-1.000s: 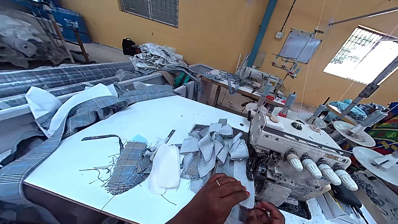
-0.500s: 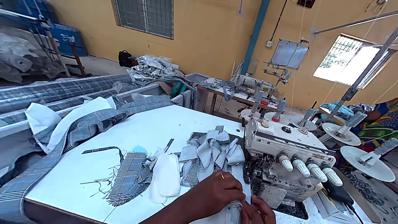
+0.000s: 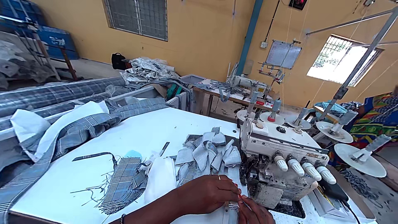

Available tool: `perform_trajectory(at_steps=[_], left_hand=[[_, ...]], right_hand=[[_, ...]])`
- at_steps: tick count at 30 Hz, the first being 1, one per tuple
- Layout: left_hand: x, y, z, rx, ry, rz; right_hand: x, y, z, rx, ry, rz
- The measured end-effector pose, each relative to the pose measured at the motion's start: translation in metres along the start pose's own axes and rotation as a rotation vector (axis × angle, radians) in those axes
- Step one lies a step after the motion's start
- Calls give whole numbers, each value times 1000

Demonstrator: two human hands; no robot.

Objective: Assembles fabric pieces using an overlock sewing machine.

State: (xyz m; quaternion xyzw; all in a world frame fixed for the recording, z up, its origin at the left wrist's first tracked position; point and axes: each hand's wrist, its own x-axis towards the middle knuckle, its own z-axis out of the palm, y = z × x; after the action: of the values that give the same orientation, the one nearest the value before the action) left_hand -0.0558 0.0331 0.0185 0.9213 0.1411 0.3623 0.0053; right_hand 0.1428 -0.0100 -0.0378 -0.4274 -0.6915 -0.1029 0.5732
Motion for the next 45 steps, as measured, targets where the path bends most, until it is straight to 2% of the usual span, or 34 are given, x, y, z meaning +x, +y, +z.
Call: perform_trajectory(at_steps=[11,22,34,40,45], left_hand=[[3,-11,-17,-14,-175,34],[6,-13,-20,59,-207,8],[1,2,-3,252,-105,-97],[5,22,19,492,8,-191],[8,31,33,565,88,-245]], right_hand=[[8,12,-7,-44,-65,-103],[13,27,-11,-35,-166,-118],[17,37,-14,53,-264,-53],[17,11,-21,130,-131,136],[19,-10,-14,134,-166,92]])
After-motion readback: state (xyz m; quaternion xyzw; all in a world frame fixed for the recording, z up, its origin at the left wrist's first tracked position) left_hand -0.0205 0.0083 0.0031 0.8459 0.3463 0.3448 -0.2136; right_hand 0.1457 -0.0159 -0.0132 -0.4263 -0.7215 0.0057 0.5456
